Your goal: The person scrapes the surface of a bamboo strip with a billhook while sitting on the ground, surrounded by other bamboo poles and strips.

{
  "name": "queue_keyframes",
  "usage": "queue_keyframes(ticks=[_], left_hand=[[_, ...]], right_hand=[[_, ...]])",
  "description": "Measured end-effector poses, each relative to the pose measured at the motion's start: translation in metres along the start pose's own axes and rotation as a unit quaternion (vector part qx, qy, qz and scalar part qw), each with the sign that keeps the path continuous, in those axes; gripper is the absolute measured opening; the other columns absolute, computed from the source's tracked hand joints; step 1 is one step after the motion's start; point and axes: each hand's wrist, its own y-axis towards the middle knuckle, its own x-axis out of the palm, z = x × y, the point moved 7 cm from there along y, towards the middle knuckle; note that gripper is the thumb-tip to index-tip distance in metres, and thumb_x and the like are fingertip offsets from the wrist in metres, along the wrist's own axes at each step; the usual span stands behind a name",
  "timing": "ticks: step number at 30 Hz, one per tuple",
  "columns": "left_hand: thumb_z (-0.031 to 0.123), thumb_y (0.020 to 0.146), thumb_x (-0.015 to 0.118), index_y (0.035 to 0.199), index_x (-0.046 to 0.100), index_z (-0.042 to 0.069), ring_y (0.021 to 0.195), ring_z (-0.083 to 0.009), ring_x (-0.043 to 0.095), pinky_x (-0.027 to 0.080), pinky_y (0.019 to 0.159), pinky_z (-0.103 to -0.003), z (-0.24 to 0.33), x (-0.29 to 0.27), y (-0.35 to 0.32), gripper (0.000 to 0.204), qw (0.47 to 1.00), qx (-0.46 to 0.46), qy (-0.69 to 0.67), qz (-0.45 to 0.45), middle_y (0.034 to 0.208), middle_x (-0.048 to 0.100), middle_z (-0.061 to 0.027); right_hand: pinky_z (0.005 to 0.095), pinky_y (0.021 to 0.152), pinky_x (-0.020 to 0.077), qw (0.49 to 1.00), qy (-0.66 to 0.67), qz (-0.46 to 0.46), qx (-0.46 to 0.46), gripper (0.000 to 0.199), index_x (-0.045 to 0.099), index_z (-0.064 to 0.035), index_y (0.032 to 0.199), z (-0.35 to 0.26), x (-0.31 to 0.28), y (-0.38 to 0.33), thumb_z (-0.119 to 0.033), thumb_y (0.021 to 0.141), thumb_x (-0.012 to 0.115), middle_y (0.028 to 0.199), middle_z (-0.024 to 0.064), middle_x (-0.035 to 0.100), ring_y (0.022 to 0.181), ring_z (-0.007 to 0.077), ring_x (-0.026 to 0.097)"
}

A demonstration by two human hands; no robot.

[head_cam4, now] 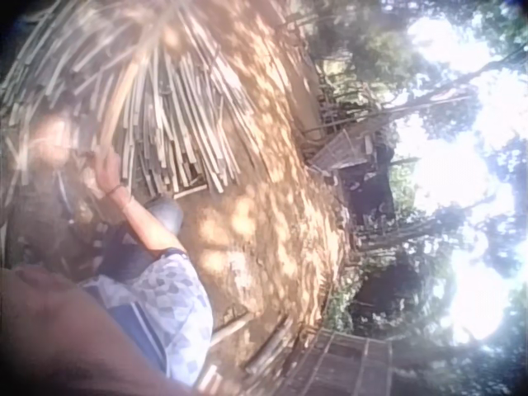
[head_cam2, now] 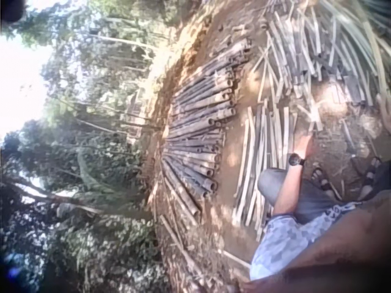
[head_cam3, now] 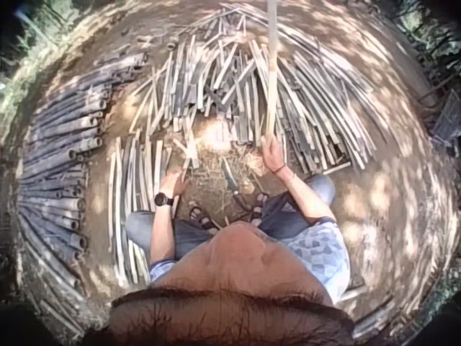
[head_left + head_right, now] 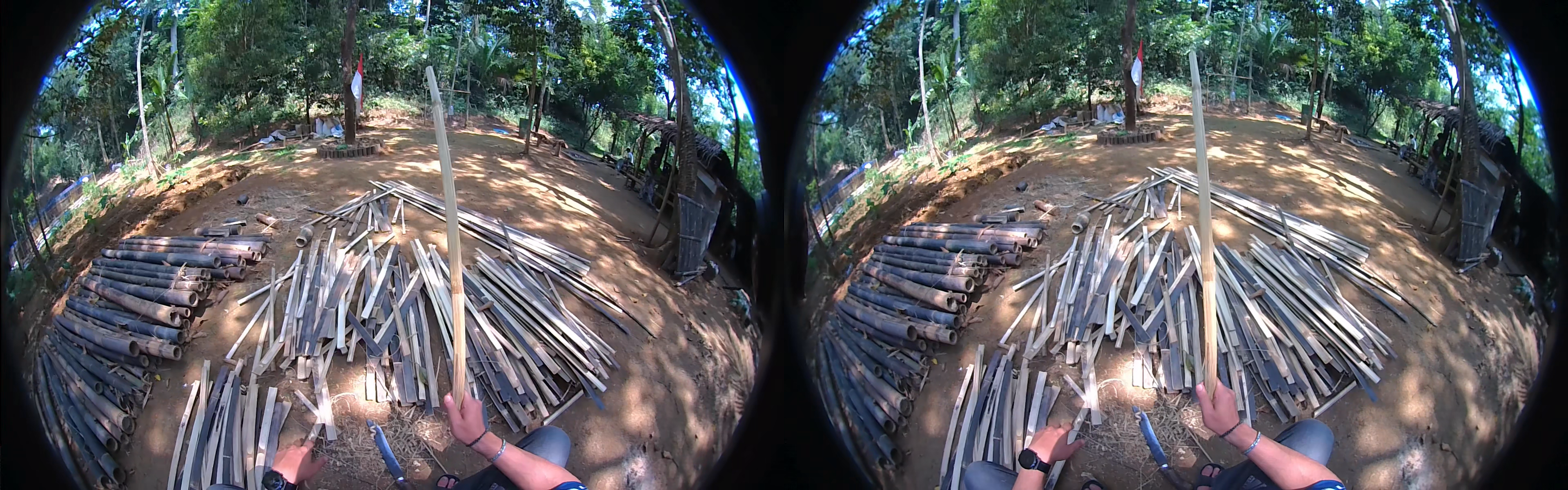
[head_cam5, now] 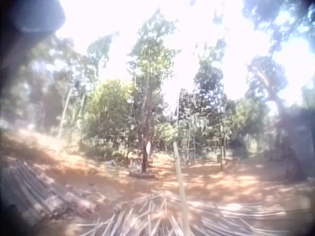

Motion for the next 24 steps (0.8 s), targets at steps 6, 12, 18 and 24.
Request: queue_keyframes(ticks=[6, 12, 18, 24], left_hand=[[0.05, 0.078, 0.06, 0.103, 0.06, 0.002, 0.094, -0.0368, 0.062, 0.05, 0.08, -0.044, -0.008, 0.018, 0.015, 0.053, 1.0, 0.011, 0.017, -0.001, 0.097, 0.064, -0.0238], [0.047, 0.079, 0.061, 0.107, 0.058, 0.002, 0.095, -0.0371, 0.061, 0.05, 0.08, -0.044, 0.002, 0.012, 0.015, 0.052, 0.999, 0.041, 0.0, 0.027, 0.1, 0.063, -0.0228], [0.046, 0.08, 0.061, 0.109, 0.058, 0.003, 0.095, -0.0379, 0.06, 0.049, 0.08, -0.045, 0.035, -0.018, 0.007, 0.052, 0.999, 0.049, 0.002, 0.003, 0.1, 0.062, -0.0225], [0.044, 0.087, 0.054, 0.113, 0.053, -0.001, 0.092, -0.0457, 0.057, 0.047, 0.076, -0.051, 0.02, 0.001, 0.003, 0.052, 0.995, 0.085, 0.006, 0.053, 0.101, 0.06, -0.0304]], right_hand=[[0.0497, 0.055, 0.04, 0.99, -0.125, 0.06, -0.021, 0.022, 0.048, -0.0006, 0.08, 0.013, -0.006, 0.014, -0.02, 0.091, 0.051, 0.063, 0.023, 0.053, 0.062, 0.0438, 0.054], [0.0502, 0.055, 0.0408, 0.975, -0.205, 0.081, -0.008, 0.022, 0.049, -0.0013, 0.08, 0.019, -0.007, 0.018, -0.021, 0.09, 0.051, 0.064, 0.0222, 0.055, 0.062, 0.0425, 0.055], [0.0509, 0.055, 0.0418, 0.975, -0.211, 0.07, 0.01, 0.027, 0.048, -0.0004, 0.079, 0.042, -0.011, 0.025, -0.025, 0.09, 0.051, 0.064, 0.0225, 0.056, 0.062, 0.0425, 0.056], [0.0517, 0.061, 0.0432, 0.995, -0.056, -0.02, 0.084, 0.038, 0.051, 0.0041, 0.082, 0.067, 0.008, 0.033, -0.033, 0.092, 0.049, 0.07, 0.0275, 0.058, 0.069, 0.046, 0.057]])
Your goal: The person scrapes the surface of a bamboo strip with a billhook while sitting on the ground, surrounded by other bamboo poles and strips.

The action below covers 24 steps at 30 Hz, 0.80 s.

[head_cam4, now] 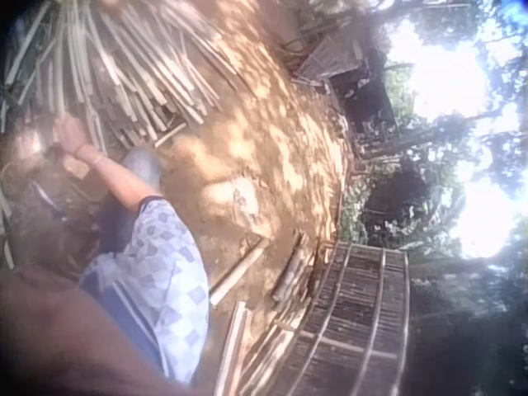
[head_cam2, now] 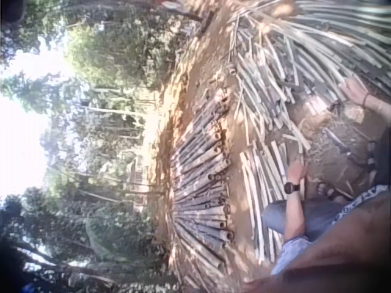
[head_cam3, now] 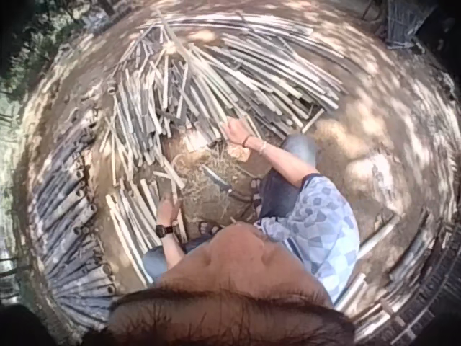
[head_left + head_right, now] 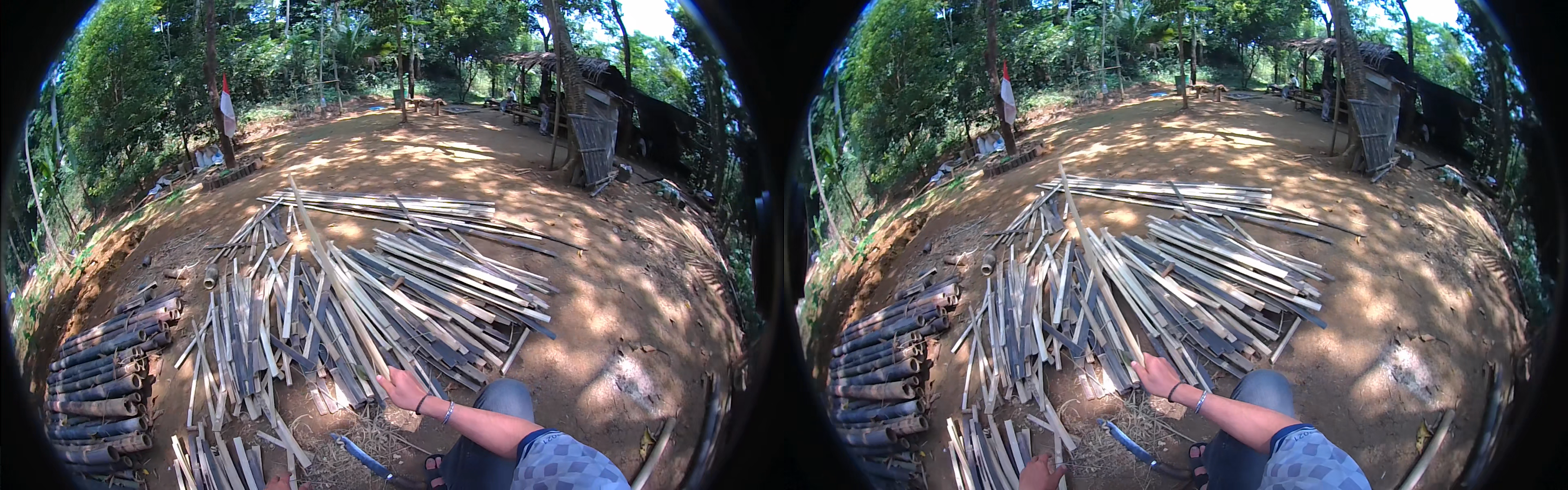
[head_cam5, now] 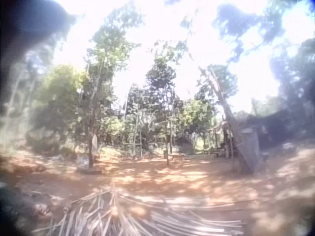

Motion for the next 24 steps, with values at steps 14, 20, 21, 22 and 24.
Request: queue_keyframes(ticks=[14, 20, 21, 22, 24], left_hand=[[0.036, 0.086, 0.057, 0.126, 0.045, 0.001, 0.104, -0.0429, 0.054, 0.046, 0.084, -0.048, 0.016, -0.002, 0.002, 0.054, 1.0, 0.015, 0.002, -0.017, 0.116, 0.056, -0.0269], [0.04, 0.077, 0.065, 0.113, 0.055, -0.001, 0.094, -0.0409, 0.06, 0.049, 0.081, -0.045, 0.028, -0.008, 0.015, 0.055, 0.998, -0.01, -0.043, -0.044, 0.099, 0.06, -0.0283], [0.037, 0.076, 0.067, 0.113, 0.055, -0.001, 0.093, -0.0408, 0.06, 0.049, 0.08, -0.045, 0.03, -0.007, 0.017, 0.054, 0.999, -0.009, -0.03, -0.042, 0.098, 0.061, -0.0276], [0.037, 0.077, 0.066, 0.112, 0.055, -0.001, 0.093, -0.0404, 0.06, 0.049, 0.079, -0.045, 0.034, -0.005, 0.024, 0.053, 0.999, -0.008, -0.017, -0.044, 0.096, 0.061, -0.0259], [0.039, 0.08, 0.062, 0.111, 0.054, 0.003, 0.091, -0.0399, 0.061, 0.048, 0.078, -0.048, 0.027, -0.005, 0.026, 0.048, 1.0, -0.002, -0.007, -0.027, 0.097, 0.06, -0.024]], right_hand=[[0.0467, 0.079, 0.0477, 0.981, -0.058, -0.097, 0.156, 0.041, 0.063, 0.0059, 0.089, 0.086, 0.035, 0.002, -0.034, 0.086, 0.052, 0.086, 0.0279, 0.064, 0.087, 0.0411, 0.063], [0.0468, 0.085, 0.0466, 0.966, -0.117, -0.126, 0.194, 0.042, 0.061, 0.0047, 0.1, 0.153, 0.064, 0.046, -0.033, 0.087, 0.052, 0.1, 0.0289, 0.062, 0.096, 0.043, 0.06], [0.047, 0.086, 0.0465, 0.962, -0.157, -0.128, 0.182, 0.042, 0.061, 0.0041, 0.101, 0.176, 0.064, 0.05, -0.034, 0.087, 0.051, 0.101, 0.0286, 0.062, 0.097, 0.0425, 0.059], [0.0471, 0.087, 0.0465, 0.957, -0.196, -0.131, 0.169, 0.042, 0.061, 0.0035, 0.102, 0.2, 0.057, 0.049, -0.034, 0.087, 0.05, 0.102, 0.0282, 0.062, 0.098, 0.0421, 0.059], [0.0458, 0.089, 0.0465, 0.927, -0.235, -0.17, 0.237, 0.042, 0.057, 0.0005, 0.109, 0.218, 0.067, 0.037, -0.035, 0.087, 0.051, 0.107, 0.0252, 0.061, 0.103, 0.0397, 0.058]])
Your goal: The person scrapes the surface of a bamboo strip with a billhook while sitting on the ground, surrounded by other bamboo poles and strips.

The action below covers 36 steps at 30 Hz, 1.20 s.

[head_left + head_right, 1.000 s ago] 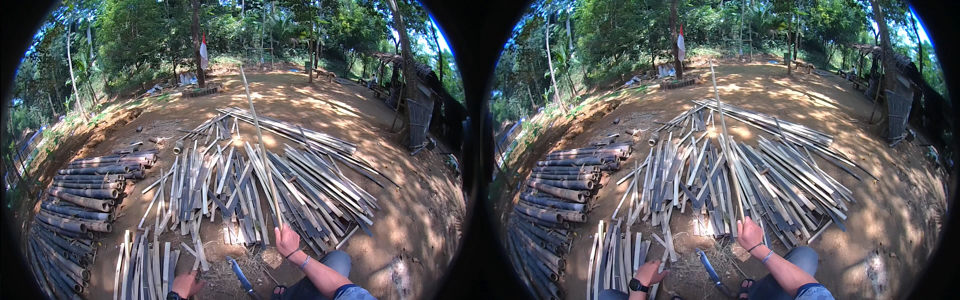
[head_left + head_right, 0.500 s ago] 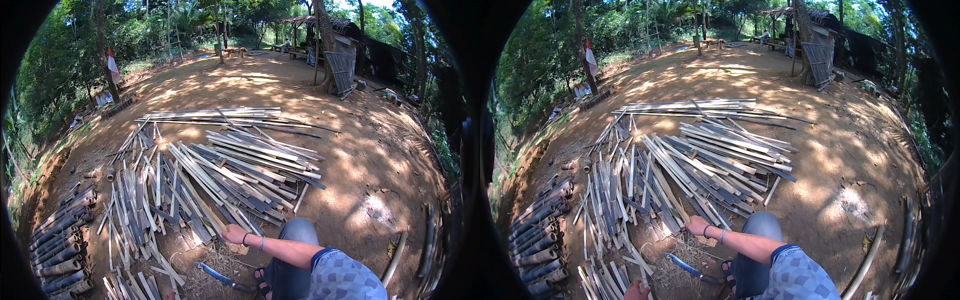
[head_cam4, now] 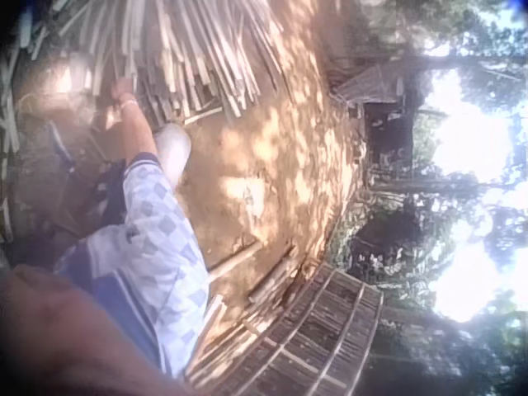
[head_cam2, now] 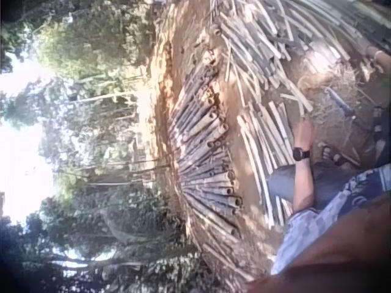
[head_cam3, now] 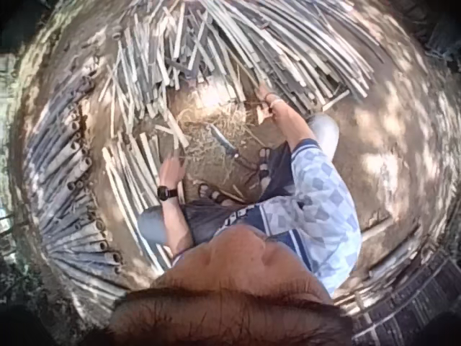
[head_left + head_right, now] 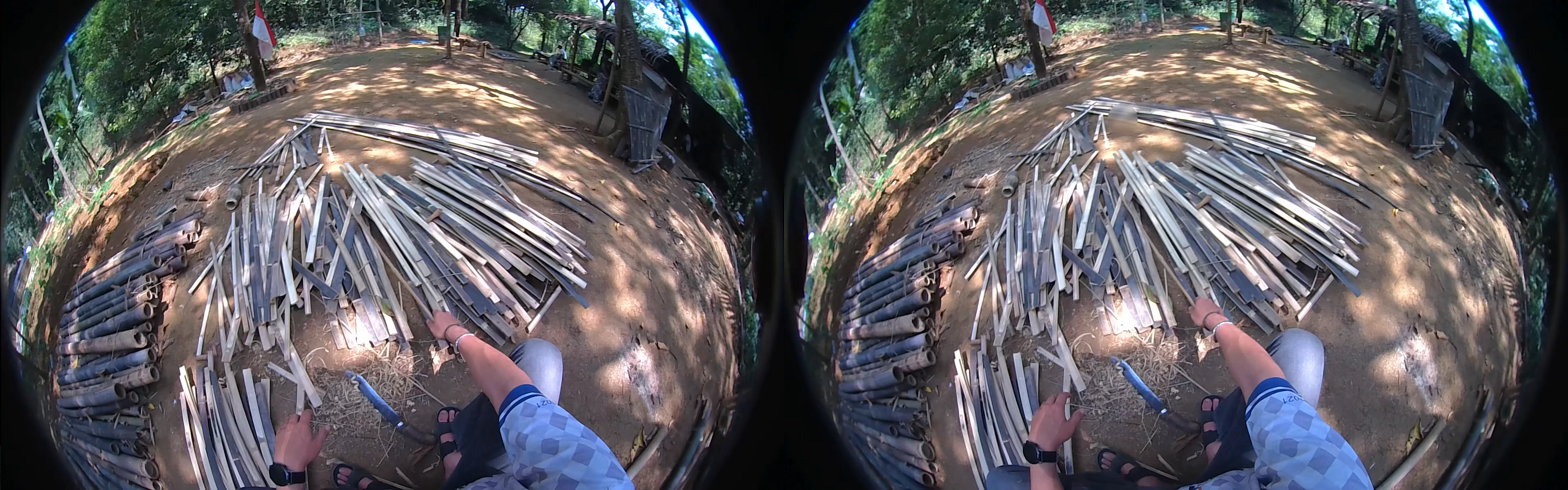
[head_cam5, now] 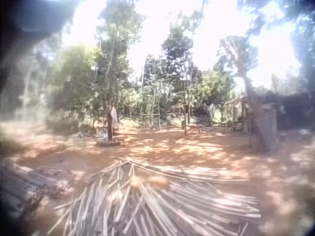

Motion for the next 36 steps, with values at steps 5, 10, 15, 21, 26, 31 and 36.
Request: queue_keyframes(ticks=[5, 10, 15, 21, 26, 31, 36], left_hand=[[0.038, 0.082, 0.06, 0.113, 0.052, 0.003, 0.087, -0.04, 0.061, 0.049, 0.076, -0.048, -0.005, -0.004, -0.004, 0.047, 1.0, -0.015, 0.02, 0.008, 0.096, 0.059, -0.0214], [0.04, 0.084, 0.058, 0.122, 0.05, 0.004, 0.096, -0.0358, 0.058, 0.045, 0.083, -0.045, 0.016, -0.015, -0.011, 0.053, 1.0, -0.005, 0.008, -0.014, 0.102, 0.059, -0.0185], [0.041, 0.085, 0.056, 0.125, 0.048, 0.005, 0.097, -0.0342, 0.057, 0.043, 0.085, -0.045, 0.025, -0.021, -0.015, 0.054, 1.0, -0.008, -0.002, -0.027, 0.102, 0.058, -0.0165], [0.042, 0.084, 0.058, 0.124, 0.049, 0.005, 0.096, -0.0341, 0.059, 0.045, 0.084, -0.044, 0.011, -0.028, -0.009, 0.055, 0.998, -0.038, 0.011, -0.05, 0.104, 0.059, -0.0168], [0.037, 0.084, 0.06, 0.131, 0.042, 0.003, 0.105, -0.037, 0.055, 0.042, 0.091, -0.045, 0.016, -0.034, 0.004, 0.061, 0.989, -0.061, -0.026, -0.135, 0.114, 0.055, -0.0208], [0.034, 0.08, 0.065, 0.122, 0.049, 0.004, 0.093, -0.0391, 0.056, 0.047, 0.077, -0.047, 0.008, -0.025, 0.001, 0.054, 1.0, 0.004, -0.023, 0.005, 0.099, 0.057, -0.022], [0.034, 0.079, 0.065, 0.123, 0.048, 0.002, 0.097, -0.0425, 0.053, 0.046, 0.08, -0.049, 0.017, -0.02, -0.002, 0.057, 0.998, 0.0, -0.01, -0.057, 0.108, 0.052, -0.0255]], right_hand=[[0.0436, 0.093, 0.0445, 0.999, -0.047, 0.01, 0.022, 0.039, 0.053, -0.0046, 0.115, 0.025, 0.01, 0.004, -0.024, 0.081, 0.058, 0.118, 0.0223, 0.055, 0.11, 0.0363, 0.054], [0.0416, 0.09, 0.0462, 0.994, 0.046, 0.084, -0.054, 0.03, 0.061, -0.0048, 0.1, -0.011, 0.001, 0.022, -0.026, 0.079, 0.062, 0.104, 0.0209, 0.061, 0.104, 0.0355, 0.057], [0.0407, 0.088, 0.0474, 0.988, 0.138, 0.06, -0.042, 0.039, 0.067, -0.0023, 0.096, -0.068, 0.018, 0.064, -0.038, 0.08, 0.061, 0.098, 0.0226, 0.065, 0.098, 0.0359, 0.061], [0.0328, 0.055, 0.0496, 0.952, 0.301, -0.035, 0.042, 0.044, 0.064, -0.0011, 0.09, -0.13, 0.077, 0.135, -0.044, 0.087, 0.056, 0.075, 0.0077, 0.066, 0.061, 0.0173, 0.062], [0.0286, 0.046, 0.0446, 0.885, 0.448, -0.054, 0.115, 0.037, 0.063, -0.0017, 0.084, -0.135, 0.106, 0.169, -0.037, 0.089, 0.054, 0.075, 0.0086, 0.066, 0.055, 0.0161, 0.058], [0.0369, 0.057, 0.0513, 0.933, 0.337, 0.018, 0.122, 0.04, 0.065, 0.0014, 0.079, -0.147, 0.085, 0.183, -0.037, 0.085, 0.057, 0.068, 0.0128, 0.066, 0.058, 0.0222, 0.064], [0.0439, 0.094, 0.0447, 0.971, 0.2, 0.052, 0.118, 0.058, 0.051, 0.0073, 0.118, -0.137, 0.073, 0.191, -0.04, 0.085, 0.05, 0.113, 0.0281, 0.059, 0.108, 0.0362, 0.058]])
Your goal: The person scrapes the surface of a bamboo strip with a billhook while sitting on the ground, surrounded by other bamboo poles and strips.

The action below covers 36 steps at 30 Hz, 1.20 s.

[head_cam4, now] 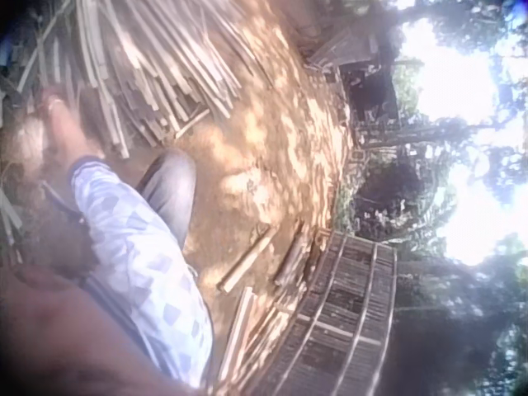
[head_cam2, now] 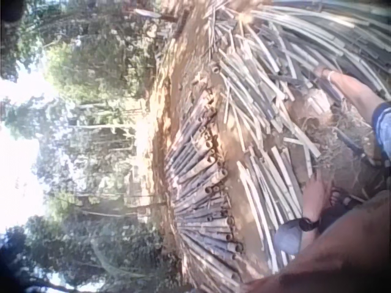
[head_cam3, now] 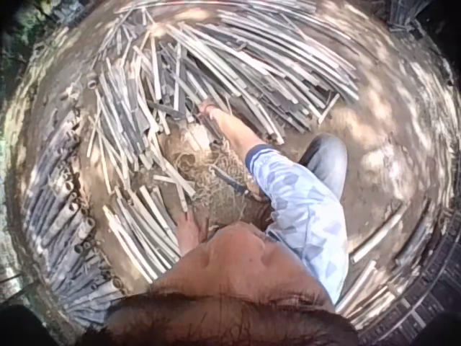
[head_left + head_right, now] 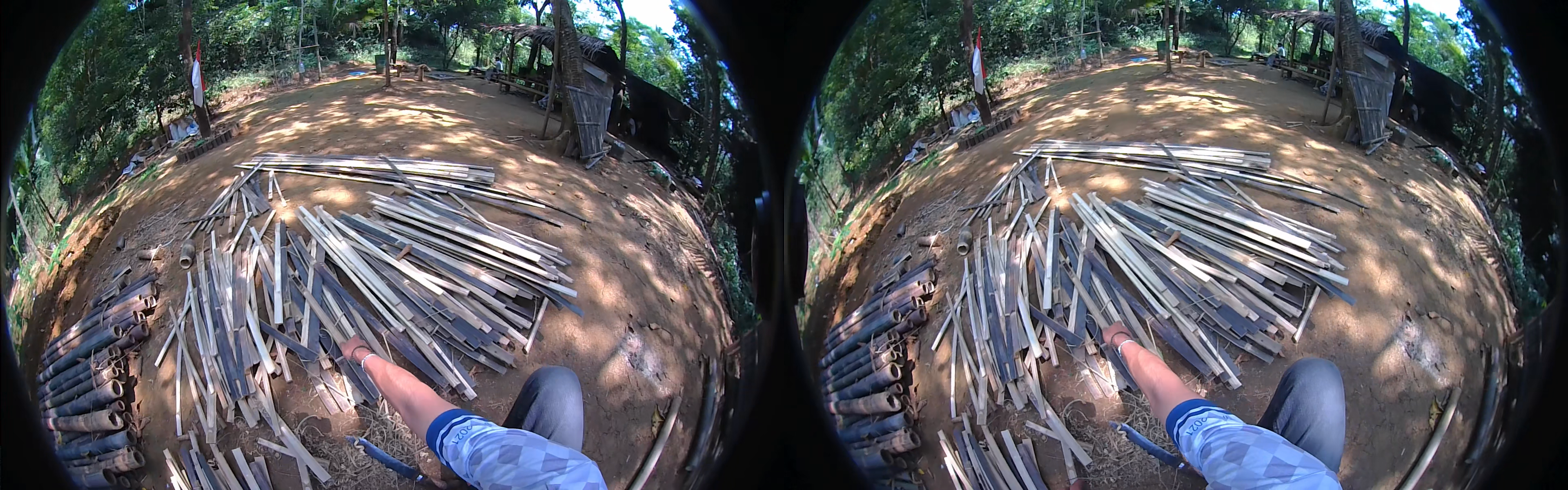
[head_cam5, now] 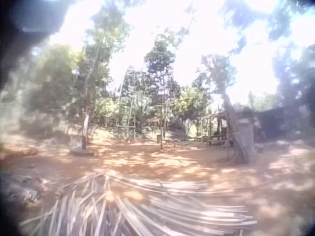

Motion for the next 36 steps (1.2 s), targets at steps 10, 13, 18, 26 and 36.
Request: queue_keyframes(ticks=[10, 13, 18, 26, 36], left_hand=[[0.034, 0.08, 0.063, 0.125, 0.047, 0.0, 0.101, -0.0436, 0.051, 0.043, 0.085, -0.05, -0.023, 0.018, 0.01, 0.059, 1.0, -0.005, 0.001, -0.028, 0.11, 0.052, -0.0271], [0.033, 0.081, 0.062, 0.125, 0.048, -0.001, 0.1, -0.0429, 0.052, 0.044, 0.084, -0.05, -0.012, 0.01, 0.014, 0.057, 0.998, -0.009, -0.014, -0.052, 0.11, 0.053, -0.0265], [0.03, 0.081, 0.062, 0.125, 0.046, -0.001, 0.098, -0.0428, 0.053, 0.044, 0.082, -0.05, 0.005, 0.002, 0.009, 0.056, 0.999, 0.028, 0.02, -0.023, 0.106, 0.053, -0.026], [0.038, 0.081, 0.063, 0.124, 0.04, -0.004, 0.088, -0.0357, 0.056, 0.046, 0.073, -0.046, 0.073, -0.061, -0.008, 0.064, 0.94, 0.148, 0.106, 0.289, 0.099, 0.055, -0.0208], [0.013, 0.088, 0.049, 0.14, 0.02, -0.002, 0.13, -0.0322, 0.035, 0.025, 0.109, -0.042, 0.049, -0.026, 0.032, 0.062, 0.619, 0.162, -0.577, 0.508, 0.138, 0.036, -0.0229]], right_hand=[[0.0433, 0.085, 0.049, 0.993, 0.06, -0.018, -0.099, 0.041, 0.065, 0.0028, 0.096, -0.032, 0.022, -0.016, -0.034, 0.082, 0.051, 0.104, 0.0242, 0.063, 0.096, 0.0384, 0.061], [0.0387, 0.078, 0.0501, 0.984, 0.139, 0.021, -0.105, 0.03, 0.066, -0.0022, 0.083, -0.031, 0.001, -0.024, -0.029, 0.079, 0.053, 0.083, 0.0166, 0.067, 0.081, 0.0303, 0.066], [0.0399, 0.074, 0.0488, 0.963, 0.198, 0.004, -0.185, 0.033, 0.066, -0.0011, 0.074, -0.044, -0.064, -0.064, -0.032, 0.076, 0.054, 0.071, 0.0176, 0.065, 0.074, 0.0312, 0.065], [0.0305, 0.053, 0.0435, 0.918, 0.284, -0.04, -0.273, 0.033, 0.062, 0.0002, 0.062, -0.087, -0.191, -0.257, -0.028, 0.079, 0.055, 0.055, 0.0082, 0.06, 0.051, 0.0157, 0.056], [0.0257, 0.044, 0.0333, 0.867, 0.32, -0.041, -0.38, 0.04, 0.051, -0.005, 0.056, -0.087, -0.207, -0.517, -0.032, 0.082, 0.066, 0.048, 0.0002, 0.046, 0.044, 0.007, 0.042]])
